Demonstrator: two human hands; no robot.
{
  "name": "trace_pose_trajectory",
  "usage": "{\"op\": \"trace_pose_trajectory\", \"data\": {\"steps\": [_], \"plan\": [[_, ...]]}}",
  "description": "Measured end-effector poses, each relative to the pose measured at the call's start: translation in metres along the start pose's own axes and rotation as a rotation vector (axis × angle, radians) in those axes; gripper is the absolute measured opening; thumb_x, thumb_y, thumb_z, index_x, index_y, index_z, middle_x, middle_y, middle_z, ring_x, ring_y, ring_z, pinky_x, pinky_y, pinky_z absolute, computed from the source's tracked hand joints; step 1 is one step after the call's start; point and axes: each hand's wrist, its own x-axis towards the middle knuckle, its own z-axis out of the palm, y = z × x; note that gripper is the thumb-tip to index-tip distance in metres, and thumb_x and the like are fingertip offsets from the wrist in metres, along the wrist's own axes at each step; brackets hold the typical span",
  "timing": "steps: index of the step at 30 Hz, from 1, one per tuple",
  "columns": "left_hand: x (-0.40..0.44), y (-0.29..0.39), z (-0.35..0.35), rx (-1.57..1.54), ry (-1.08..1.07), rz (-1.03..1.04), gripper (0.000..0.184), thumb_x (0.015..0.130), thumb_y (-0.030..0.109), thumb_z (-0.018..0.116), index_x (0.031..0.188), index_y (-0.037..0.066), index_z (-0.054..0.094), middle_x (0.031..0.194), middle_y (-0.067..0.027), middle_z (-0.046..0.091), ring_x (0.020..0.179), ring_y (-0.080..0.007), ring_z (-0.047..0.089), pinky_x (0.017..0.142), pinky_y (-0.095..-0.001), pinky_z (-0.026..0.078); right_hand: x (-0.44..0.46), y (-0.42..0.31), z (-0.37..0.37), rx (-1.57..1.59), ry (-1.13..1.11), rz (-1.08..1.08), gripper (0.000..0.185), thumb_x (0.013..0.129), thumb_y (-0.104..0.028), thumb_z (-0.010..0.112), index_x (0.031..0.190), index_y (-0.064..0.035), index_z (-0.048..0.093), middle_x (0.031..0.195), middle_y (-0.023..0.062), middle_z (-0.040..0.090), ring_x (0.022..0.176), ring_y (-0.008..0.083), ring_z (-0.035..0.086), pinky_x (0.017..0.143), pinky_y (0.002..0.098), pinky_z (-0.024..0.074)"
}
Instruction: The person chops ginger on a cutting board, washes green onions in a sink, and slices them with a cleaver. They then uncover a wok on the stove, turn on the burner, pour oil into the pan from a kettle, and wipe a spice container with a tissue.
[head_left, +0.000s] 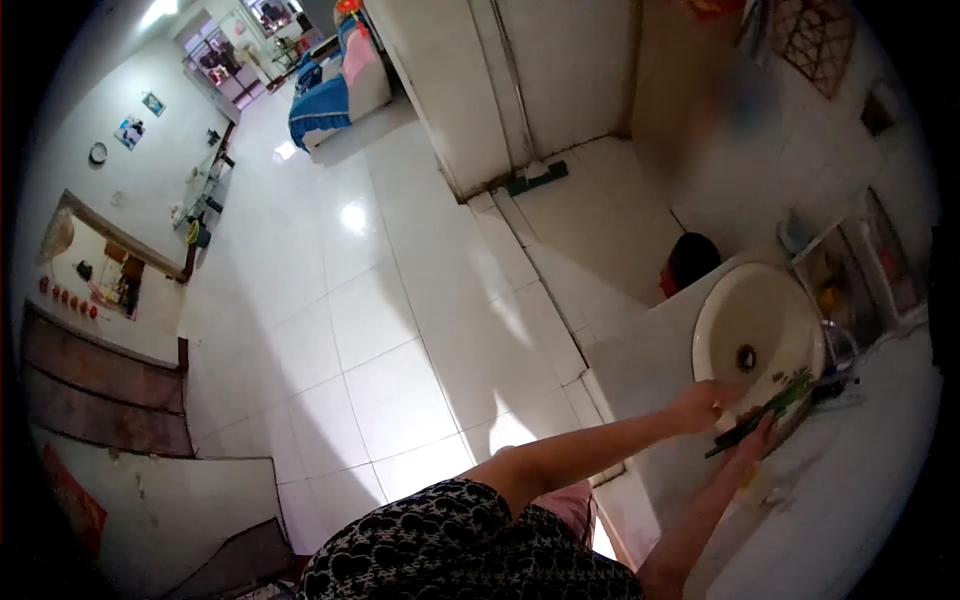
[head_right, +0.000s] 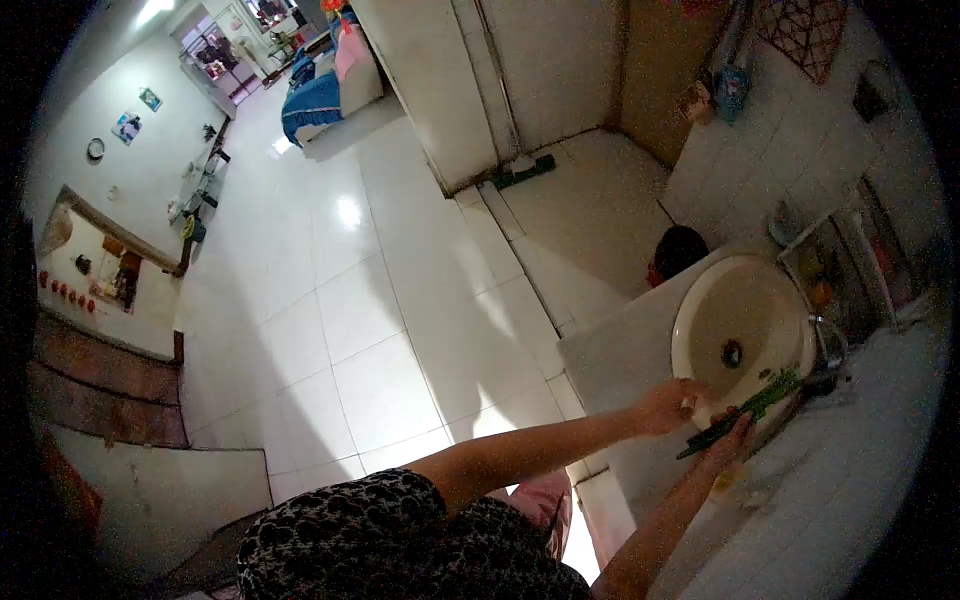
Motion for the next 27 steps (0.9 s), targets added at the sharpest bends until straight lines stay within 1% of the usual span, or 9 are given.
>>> {"op": "trace_pose_trajectory", "data": {"steps": [2,3,5,9,11,13,17,23,27], "plan": [[-0.024,-0.019,0.022,0.586,0.235,0.278,0.059,0.084,0.036,0.062,0.134,0.014,0.042,0.136,-0.0192,0.042,0.125,-0.0326,0.042,0.102,-0.0417,0.036,-0.006,0.032,-0.026,0.013,-0.052,0.189,0.025,0.095,-0.030,0.050,0.094,-0.0054,0.054,0.077,0.0035,0.054,0.061,0.0152,0.048,0.055,0.0311,0.0423],[-0.042,-0.022,0.022,0.578,0.201,0.295,0.059,0.084,0.036,0.062,0.134,0.014,0.042,0.136,-0.0192,0.042,0.125,-0.0326,0.042,0.102,-0.0417,0.036,-0.023,0.037,-0.039,0.012,-0.081,0.266,0.026,0.095,-0.031,0.050,0.095,-0.0050,0.054,0.077,0.0039,0.054,0.062,0.0149,0.048,0.056,0.0307,0.0425],[-0.078,-0.021,0.015,0.409,-0.014,0.019,0.065,0.084,0.039,0.062,0.137,0.011,0.038,0.140,-0.0223,0.035,0.133,-0.0337,0.030,0.108,-0.0394,0.027,-0.074,0.036,-0.044,-0.018,-0.102,0.293,0.025,0.096,-0.029,0.049,0.095,-0.0038,0.054,0.078,0.0045,0.055,0.064,0.0141,0.049,0.057,0.0300,0.0431],[-0.109,-0.089,0.049,-0.213,-0.148,-0.124,0.065,0.087,0.049,0.056,0.127,0.000,0.046,0.107,-0.0174,0.062,0.098,-0.0266,0.060,0.085,-0.0358,0.046,-0.185,0.046,-0.063,-0.188,-0.132,0.088,0.018,0.094,-0.020,0.051,0.094,-0.0031,0.056,0.078,0.0057,0.059,0.070,0.0153,0.055,0.062,0.0295,0.0458],[-0.137,-0.086,0.070,-0.539,-0.261,-0.235,0.054,0.087,0.051,0.056,0.111,0.002,0.054,0.080,-0.0051,0.062,0.072,-0.0158,0.058,0.066,-0.0300,0.047,-0.247,0.031,-0.068,-0.343,-0.128,0.046,0.020,0.094,-0.021,0.051,0.093,-0.0022,0.056,0.078,0.0053,0.060,0.066,0.0147,0.056,0.059,0.0292,0.0469],[-0.168,-0.071,0.086,-0.258,-0.222,-0.159,0.043,0.089,0.046,0.055,0.098,0.004,0.055,0.073,0.0000,0.055,0.068,-0.0098,0.051,0.059,-0.0261,0.043,-0.289,0.039,-0.088,-0.441,-0.132,-0.098,0.024,0.096,-0.024,0.049,0.093,-0.0009,0.054,0.076,0.0052,0.059,0.060,0.0134,0.057,0.054,0.0272,0.0485],[-0.225,-0.095,0.149,-0.205,-0.309,-0.181,0.029,0.093,0.035,0.052,0.099,0.007,0.057,0.070,0.0016,0.052,0.057,-0.0074,0.047,0.047,-0.0237,0.037,-0.356,0.024,-0.141,-0.206,-0.041,0.208,0.029,0.098,-0.024,0.046,0.105,0.0032,0.051,0.073,0.0064,0.059,0.059,0.0122,0.056,0.054,0.0260,0.0488],[-0.295,-0.068,0.246,-0.080,-0.687,-0.358,0.030,0.096,0.030,0.049,0.115,0.008,0.056,0.085,0.0013,0.057,0.071,-0.0078,0.053,0.061,-0.0226,0.043,-0.426,0.011,-0.261,-0.266,0.151,0.140,0.029,0.097,-0.023,0.046,0.110,0.0022,0.051,0.078,0.0069,0.061,0.061,0.0139,0.060,0.056,0.0277,0.0498],[-0.333,-0.045,0.354,0.072,-0.908,-0.244,0.031,0.092,0.030,0.055,0.112,0.006,0.054,0.086,-0.0004,0.057,0.076,-0.0099,0.054,0.065,-0.0249,0.045,-0.468,-0.031,-0.345,-0.134,0.371,0.158,0.031,0.097,-0.026,0.045,0.108,0.0022,0.052,0.077,0.0101,0.063,0.061,0.0192,0.063,0.057,0.0310,0.0503]]}}
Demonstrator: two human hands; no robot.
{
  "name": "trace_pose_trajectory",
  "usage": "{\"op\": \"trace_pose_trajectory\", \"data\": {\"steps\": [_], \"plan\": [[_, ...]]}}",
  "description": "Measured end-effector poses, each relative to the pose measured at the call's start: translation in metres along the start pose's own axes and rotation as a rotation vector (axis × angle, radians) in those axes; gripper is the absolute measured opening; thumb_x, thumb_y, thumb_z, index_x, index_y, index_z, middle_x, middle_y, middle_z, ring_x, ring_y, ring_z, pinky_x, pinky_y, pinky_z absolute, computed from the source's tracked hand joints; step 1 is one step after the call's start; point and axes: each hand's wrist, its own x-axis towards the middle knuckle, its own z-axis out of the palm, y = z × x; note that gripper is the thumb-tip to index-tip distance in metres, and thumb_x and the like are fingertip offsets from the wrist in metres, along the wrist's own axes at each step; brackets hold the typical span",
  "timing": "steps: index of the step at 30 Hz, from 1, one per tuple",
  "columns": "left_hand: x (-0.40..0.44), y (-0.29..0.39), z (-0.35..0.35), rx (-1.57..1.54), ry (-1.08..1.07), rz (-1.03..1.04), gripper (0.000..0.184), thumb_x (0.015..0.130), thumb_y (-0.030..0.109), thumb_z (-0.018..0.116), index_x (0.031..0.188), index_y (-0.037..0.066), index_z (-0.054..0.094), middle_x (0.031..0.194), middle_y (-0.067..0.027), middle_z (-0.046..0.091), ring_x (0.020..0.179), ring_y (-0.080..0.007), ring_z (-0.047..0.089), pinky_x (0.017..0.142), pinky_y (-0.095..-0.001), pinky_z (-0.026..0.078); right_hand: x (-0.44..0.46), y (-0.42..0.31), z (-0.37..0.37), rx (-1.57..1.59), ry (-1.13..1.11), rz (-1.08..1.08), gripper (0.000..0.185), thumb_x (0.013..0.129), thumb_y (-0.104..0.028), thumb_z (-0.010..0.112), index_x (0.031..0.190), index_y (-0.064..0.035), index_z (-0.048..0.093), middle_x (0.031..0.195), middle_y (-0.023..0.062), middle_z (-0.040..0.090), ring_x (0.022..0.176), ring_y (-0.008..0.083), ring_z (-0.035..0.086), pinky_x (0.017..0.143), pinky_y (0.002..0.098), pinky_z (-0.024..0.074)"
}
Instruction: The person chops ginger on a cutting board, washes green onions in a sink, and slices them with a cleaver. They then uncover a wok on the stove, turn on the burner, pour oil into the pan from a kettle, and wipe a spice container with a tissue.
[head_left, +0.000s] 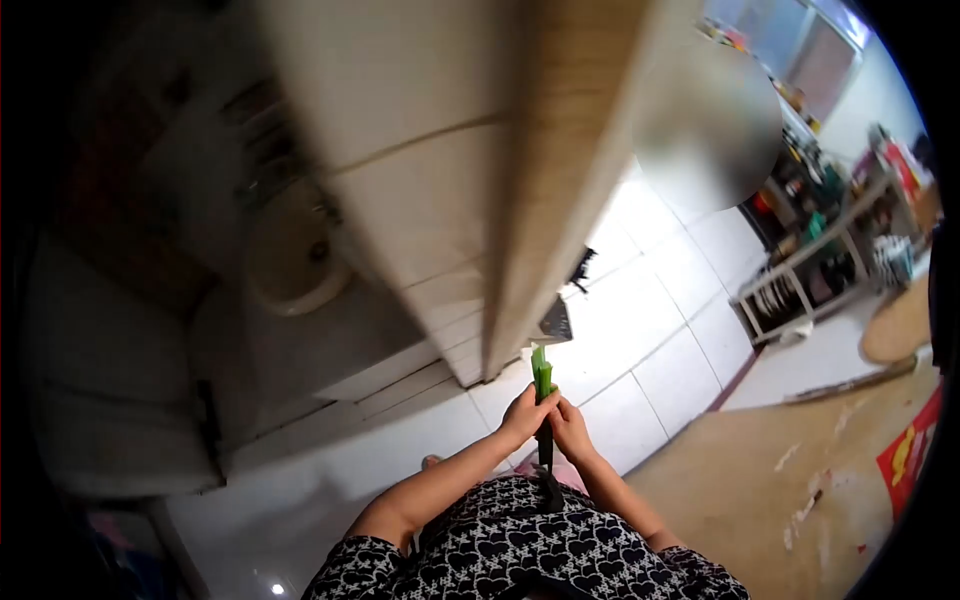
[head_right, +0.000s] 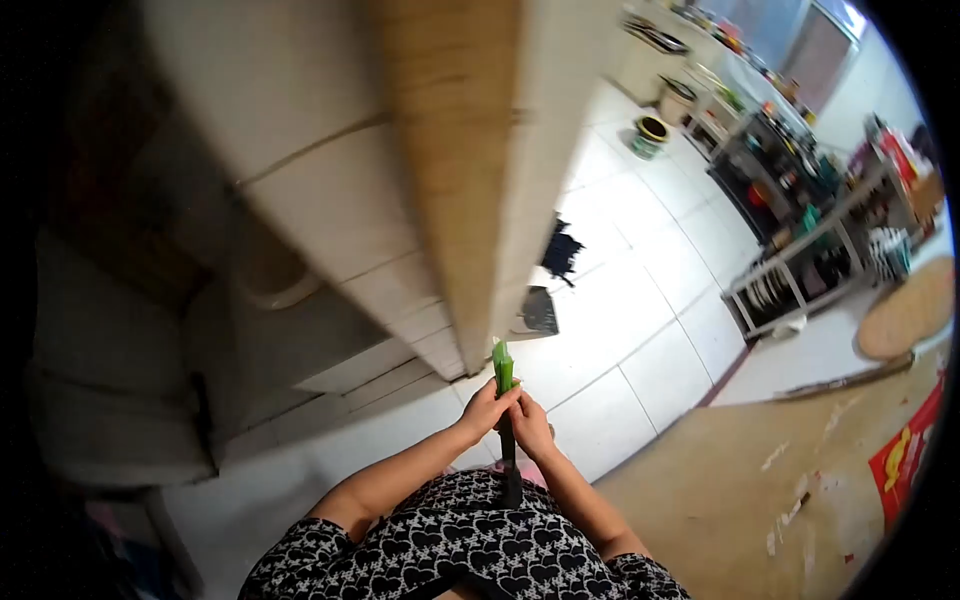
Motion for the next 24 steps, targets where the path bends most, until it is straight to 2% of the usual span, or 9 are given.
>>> {"op": "trace_pose_trajectory", "data": {"steps": [2,6,8,12,14,16,19,20,24], "plan": [[0.036,0.013,0.057,0.094,-0.068,0.088,0.032,0.090,0.030,0.058,0.110,0.005,0.054,0.085,-0.0010,0.057,0.077,-0.0105,0.054,0.065,-0.0255,0.045,0.006,-0.001,-0.056,-0.293,0.208,-0.072,0.029,0.096,-0.022,0.043,0.111,0.0014,0.051,0.074,0.0154,0.064,0.060,0.0232,0.064,0.056,0.0330,0.0501],[0.096,0.057,0.159,0.126,-0.126,0.183,0.028,0.089,0.028,0.058,0.102,0.003,0.058,0.083,-0.0020,0.057,0.075,-0.0116,0.054,0.066,-0.0252,0.044,0.019,-0.024,-0.160,-0.458,0.393,-0.161,0.029,0.093,-0.018,0.043,0.118,-0.0033,0.050,0.073,0.0172,0.065,0.064,0.0293,0.065,0.058,0.0369,0.0499],[0.124,0.073,0.207,-0.103,-0.199,-0.008,0.026,0.091,0.025,0.055,0.100,0.002,0.063,0.080,-0.0019,0.057,0.076,-0.0118,0.054,0.068,-0.0257,0.044,0.019,-0.037,-0.211,-0.388,0.392,-0.120,0.035,0.092,-0.021,0.047,0.123,-0.0059,0.048,0.075,0.0154,0.066,0.067,0.0284,0.066,0.061,0.0371,0.0503],[0.178,0.100,0.254,-0.290,-0.197,0.059,0.030,0.095,0.024,0.047,0.100,-0.002,0.061,0.102,-0.0131,0.064,0.093,-0.0197,0.059,0.077,-0.0312,0.048,0.039,-0.038,-0.277,-0.200,0.384,-0.120,0.040,0.090,-0.027,0.053,0.125,-0.0082,0.052,0.079,0.0112,0.067,0.069,0.0213,0.065,0.064,0.0319,0.0497],[0.204,0.119,0.256,-0.395,-0.168,0.019,0.028,0.096,0.026,0.047,0.099,0.000,0.056,0.105,-0.0138,0.061,0.092,-0.0231,0.060,0.074,-0.0375,0.052,0.049,-0.058,-0.302,-0.150,0.259,0.044,0.041,0.090,-0.027,0.053,0.126,-0.0077,0.052,0.081,0.0097,0.067,0.067,0.0183,0.064,0.064,0.0305,0.0493],[0.234,0.133,0.248,-0.579,-0.084,-0.071,0.027,0.095,0.028,0.050,0.094,0.001,0.054,0.098,-0.0134,0.061,0.085,-0.0245,0.061,0.070,-0.0397,0.053,0.072,-0.059,-0.318,-0.176,0.203,-0.026,0.042,0.090,-0.027,0.053,0.127,-0.0062,0.051,0.080,0.0096,0.066,0.065,0.0149,0.062,0.063,0.0288,0.0496],[0.291,0.143,0.216,-0.681,0.059,-0.115,0.024,0.091,0.027,0.056,0.082,0.005,0.052,0.077,-0.0092,0.057,0.070,-0.0242,0.058,0.067,-0.0412,0.052,0.105,-0.075,-0.347,0.173,-0.012,0.134,0.041,0.093,-0.026,0.051,0.126,-0.0007,0.051,0.102,0.0083,0.063,0.089,0.0154,0.061,0.073,0.0298,0.0517],[0.310,0.145,0.200,-0.677,0.095,-0.141,0.025,0.090,0.028,0.058,0.079,0.006,0.051,0.072,-0.0074,0.055,0.066,-0.0234,0.057,0.066,-0.0407,0.051,0.116,-0.085,-0.356,0.173,0.005,0.137,0.041,0.093,-0.026,0.051,0.126,-0.0007,0.051,0.102,0.0083,0.063,0.089,0.0154,0.061,0.073,0.0298,0.0517],[0.393,0.132,0.135,-0.677,0.185,-0.070,0.024,0.088,0.027,0.061,0.075,0.012,0.047,0.061,-0.0027,0.047,0.058,-0.0181,0.049,0.059,-0.0384,0.047,0.174,-0.131,-0.403,0.534,-0.289,0.018,0.045,0.092,-0.030,0.054,0.127,-0.0028,0.049,0.110,0.0080,0.060,0.096,0.0180,0.060,0.079,0.0317,0.0507]]}}
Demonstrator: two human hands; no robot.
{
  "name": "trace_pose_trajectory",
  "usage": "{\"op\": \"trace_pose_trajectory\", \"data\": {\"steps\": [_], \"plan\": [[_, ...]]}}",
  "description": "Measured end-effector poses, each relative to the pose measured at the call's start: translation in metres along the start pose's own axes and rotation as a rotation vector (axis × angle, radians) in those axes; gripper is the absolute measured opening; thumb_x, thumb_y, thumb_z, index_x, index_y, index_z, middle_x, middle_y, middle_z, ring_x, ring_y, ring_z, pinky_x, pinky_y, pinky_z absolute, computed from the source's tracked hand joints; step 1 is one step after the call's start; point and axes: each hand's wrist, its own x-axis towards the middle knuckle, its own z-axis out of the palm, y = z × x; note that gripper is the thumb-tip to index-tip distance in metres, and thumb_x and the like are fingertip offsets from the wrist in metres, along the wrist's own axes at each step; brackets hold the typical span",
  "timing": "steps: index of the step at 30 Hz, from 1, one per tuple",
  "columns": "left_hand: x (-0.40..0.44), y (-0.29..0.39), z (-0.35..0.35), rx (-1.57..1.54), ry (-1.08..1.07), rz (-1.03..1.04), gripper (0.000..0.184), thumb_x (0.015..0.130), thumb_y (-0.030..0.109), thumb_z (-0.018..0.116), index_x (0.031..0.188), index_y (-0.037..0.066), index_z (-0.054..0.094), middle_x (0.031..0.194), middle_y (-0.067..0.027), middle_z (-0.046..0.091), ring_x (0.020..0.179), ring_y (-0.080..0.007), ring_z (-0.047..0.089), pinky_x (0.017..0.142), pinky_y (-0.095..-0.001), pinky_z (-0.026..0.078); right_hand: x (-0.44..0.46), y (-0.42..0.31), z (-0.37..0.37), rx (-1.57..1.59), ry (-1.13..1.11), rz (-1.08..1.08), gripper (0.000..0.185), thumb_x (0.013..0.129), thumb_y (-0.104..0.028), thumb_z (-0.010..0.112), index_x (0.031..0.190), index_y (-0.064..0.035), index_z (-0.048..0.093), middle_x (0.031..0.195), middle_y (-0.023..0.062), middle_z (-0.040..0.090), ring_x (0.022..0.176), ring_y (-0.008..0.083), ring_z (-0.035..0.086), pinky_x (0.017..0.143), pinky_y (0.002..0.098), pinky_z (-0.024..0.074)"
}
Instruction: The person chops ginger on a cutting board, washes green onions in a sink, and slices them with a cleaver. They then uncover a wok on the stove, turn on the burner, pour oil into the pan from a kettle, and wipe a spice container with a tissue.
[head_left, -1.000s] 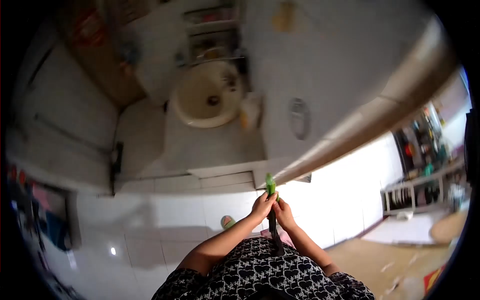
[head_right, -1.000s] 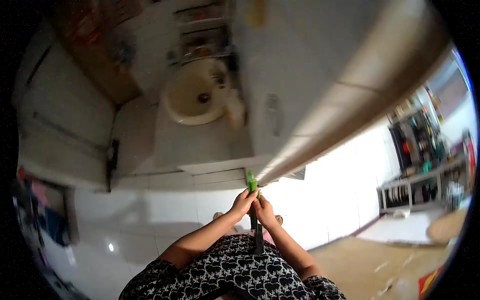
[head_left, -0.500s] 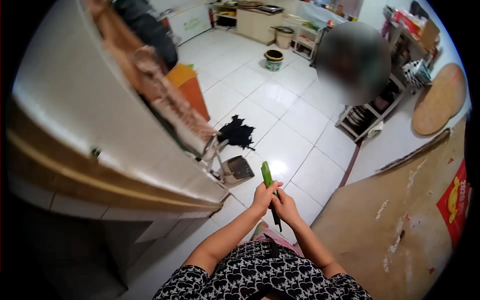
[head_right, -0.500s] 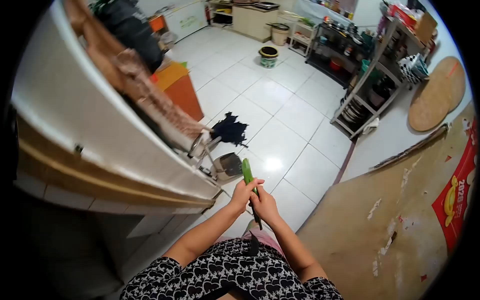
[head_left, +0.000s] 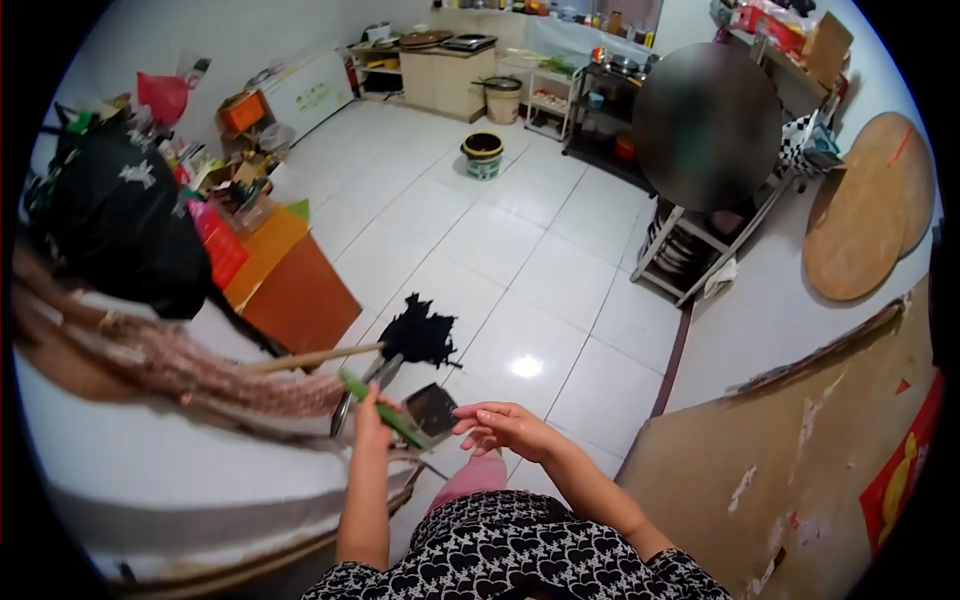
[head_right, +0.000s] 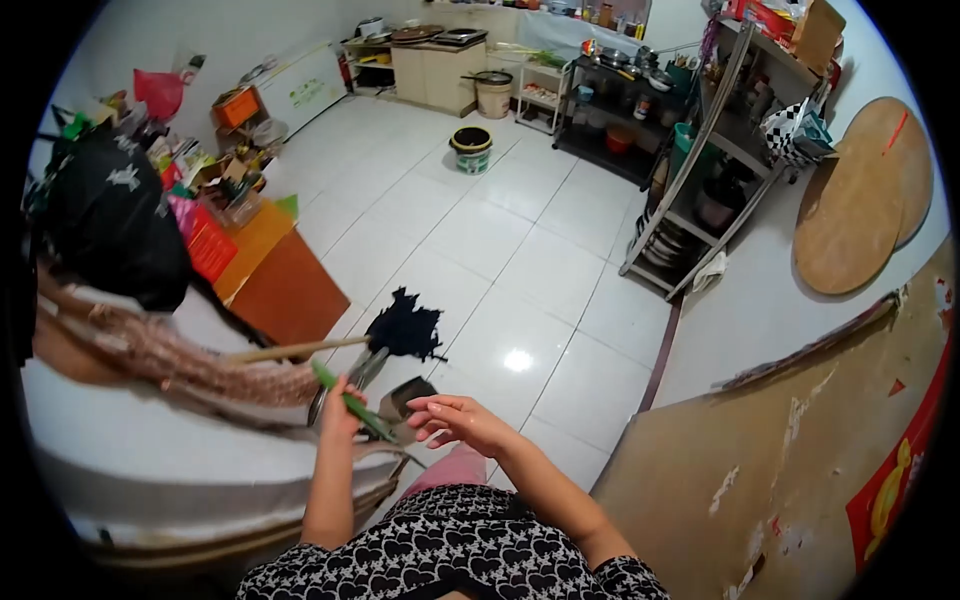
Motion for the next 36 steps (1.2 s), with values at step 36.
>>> {"op": "trace_pose_trajectory", "data": {"steps": [36], "plan": [[0.618,0.253,0.508,0.392,-0.337,0.028,0.033,0.098,0.029,0.041,0.113,0.001,0.050,0.077,-0.0056,0.053,0.060,-0.0131,0.049,0.056,-0.0266,0.042,0.740,-0.471,-0.382,-0.410,-0.218,-0.001,0.051,0.094,-0.037,0.050,0.134,-0.0048,0.044,0.117,0.0101,0.057,0.107,0.0181,0.055,0.089,0.0325,0.0446]]}}
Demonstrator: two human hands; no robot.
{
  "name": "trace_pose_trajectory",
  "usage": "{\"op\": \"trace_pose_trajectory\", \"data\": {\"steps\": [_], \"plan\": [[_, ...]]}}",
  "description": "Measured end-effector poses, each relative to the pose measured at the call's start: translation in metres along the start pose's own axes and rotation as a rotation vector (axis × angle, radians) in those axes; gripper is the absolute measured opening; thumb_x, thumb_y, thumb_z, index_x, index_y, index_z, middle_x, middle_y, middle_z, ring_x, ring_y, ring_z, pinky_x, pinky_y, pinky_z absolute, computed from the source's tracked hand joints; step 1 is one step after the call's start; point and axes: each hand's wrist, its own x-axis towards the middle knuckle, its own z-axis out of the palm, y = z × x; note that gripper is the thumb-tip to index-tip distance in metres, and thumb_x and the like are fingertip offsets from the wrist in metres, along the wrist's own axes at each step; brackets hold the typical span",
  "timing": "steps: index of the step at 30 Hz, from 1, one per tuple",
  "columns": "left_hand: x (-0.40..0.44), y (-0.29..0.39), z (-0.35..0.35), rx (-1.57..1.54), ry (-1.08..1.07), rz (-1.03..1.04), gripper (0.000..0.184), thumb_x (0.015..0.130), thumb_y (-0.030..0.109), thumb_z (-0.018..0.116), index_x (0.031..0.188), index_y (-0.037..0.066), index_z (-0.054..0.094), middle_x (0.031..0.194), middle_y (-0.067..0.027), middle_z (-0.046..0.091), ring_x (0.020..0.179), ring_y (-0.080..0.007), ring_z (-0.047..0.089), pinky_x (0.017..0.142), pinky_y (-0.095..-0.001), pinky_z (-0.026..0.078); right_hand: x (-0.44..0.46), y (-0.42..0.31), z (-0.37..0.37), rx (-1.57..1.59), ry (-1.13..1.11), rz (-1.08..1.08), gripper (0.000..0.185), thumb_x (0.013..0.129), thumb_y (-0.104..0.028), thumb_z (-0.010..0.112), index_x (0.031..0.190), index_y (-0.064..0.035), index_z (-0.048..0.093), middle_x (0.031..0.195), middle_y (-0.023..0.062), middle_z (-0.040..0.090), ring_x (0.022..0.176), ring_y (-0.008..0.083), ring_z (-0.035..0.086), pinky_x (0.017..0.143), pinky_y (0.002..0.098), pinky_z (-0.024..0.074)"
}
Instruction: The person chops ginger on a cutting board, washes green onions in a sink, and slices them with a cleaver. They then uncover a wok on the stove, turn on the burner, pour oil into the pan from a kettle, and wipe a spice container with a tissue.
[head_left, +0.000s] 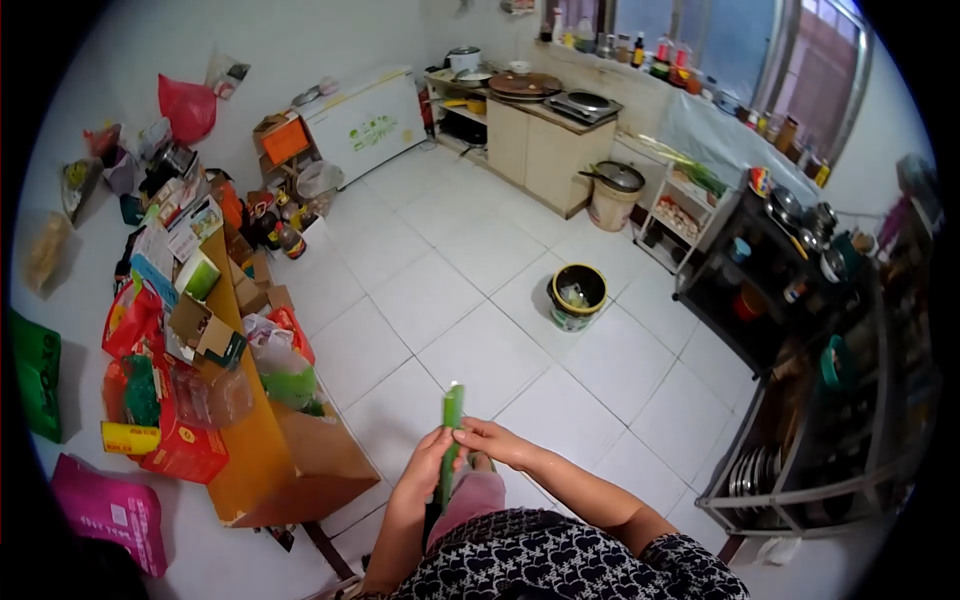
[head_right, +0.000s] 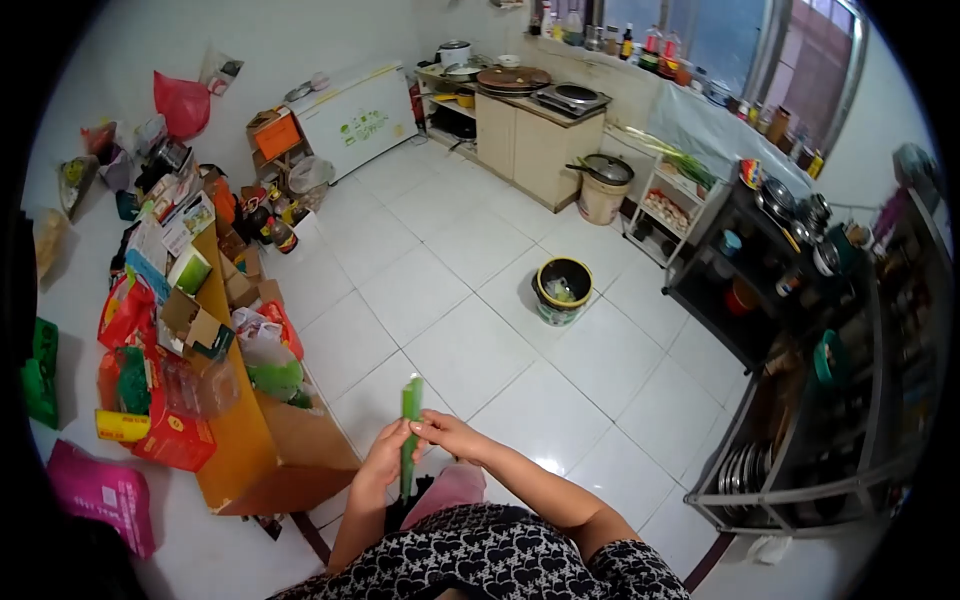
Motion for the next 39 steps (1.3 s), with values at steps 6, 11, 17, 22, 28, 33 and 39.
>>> {"op": "trace_pose_trajectory", "data": {"steps": [6,11,17,22,28,33,39], "plan": [[0.148,0.103,-0.019,-0.114,-0.271,-0.104,0.031,0.096,0.025,0.040,0.113,0.002,0.051,0.084,-0.0078,0.057,0.067,-0.0147,0.053,0.061,-0.0277,0.045,0.116,-0.079,-0.073,0.242,0.163,-0.041,0.039,0.094,-0.027,0.052,0.126,-0.0032,0.051,0.085,0.0022,0.062,0.059,0.0098,0.057,0.063,0.0211,0.0444],[0.263,0.163,-0.016,0.056,-0.342,-0.183,0.030,0.096,0.021,0.044,0.118,0.002,0.049,0.101,-0.0088,0.062,0.082,-0.0136,0.058,0.073,-0.0283,0.050,0.191,-0.120,-0.162,0.393,0.468,-0.145,0.029,0.094,-0.020,0.053,0.114,-0.0012,0.058,0.108,0.0092,0.062,0.095,0.0178,0.057,0.084,0.0326,0.0457],[0.415,0.208,-0.001,0.356,-0.365,-0.145,0.028,0.097,0.025,0.046,0.111,0.002,0.054,0.093,-0.0038,0.061,0.073,-0.0092,0.053,0.063,-0.0236,0.045,0.269,-0.147,-0.289,0.496,0.566,-0.220,0.027,0.092,-0.020,0.057,0.111,-0.0019,0.059,0.106,0.0101,0.063,0.099,0.0192,0.058,0.088,0.0345,0.0455],[0.543,0.271,0.018,0.434,-0.366,-0.141,0.027,0.096,0.024,0.046,0.110,0.003,0.054,0.092,-0.0029,0.060,0.073,-0.0091,0.052,0.063,-0.0244,0.044,0.346,-0.182,-0.401,0.479,0.584,-0.162,0.031,0.091,-0.026,0.059,0.115,-0.0077,0.060,0.099,0.0007,0.063,0.094,0.0125,0.057,0.079,0.0278,0.0435],[0.668,0.338,0.018,0.476,-0.276,-0.140,0.024,0.094,0.021,0.047,0.111,0.005,0.053,0.091,-0.0032,0.061,0.071,-0.0090,0.052,0.062,-0.0238,0.043,0.445,-0.253,-0.504,0.346,0.517,-0.069,0.032,0.092,-0.029,0.056,0.117,-0.0099,0.059,0.096,-0.0004,0.061,0.091,0.0113,0.055,0.083,0.0299,0.0433],[0.768,0.376,-0.005,0.506,-0.136,-0.083,0.015,0.091,0.017,0.051,0.100,0.005,0.055,0.082,-0.0013,0.062,0.061,-0.0069,0.050,0.054,-0.0215,0.041,0.540,-0.279,-0.574,0.329,0.442,-0.014,0.033,0.092,-0.028,0.056,0.119,-0.0101,0.059,0.096,-0.0014,0.062,0.088,0.0089,0.054,0.080,0.0276,0.0427],[0.909,0.443,-0.049,0.495,-0.162,-0.112,0.013,0.091,0.017,0.052,0.096,0.005,0.056,0.079,0.0001,0.061,0.061,-0.0065,0.050,0.054,-0.0217,0.040,0.661,-0.322,-0.653,0.351,0.484,0.052,0.032,0.090,-0.029,0.058,0.117,-0.0113,0.061,0.101,-0.0006,0.063,0.093,0.0101,0.055,0.079,0.0277,0.0417]]}}
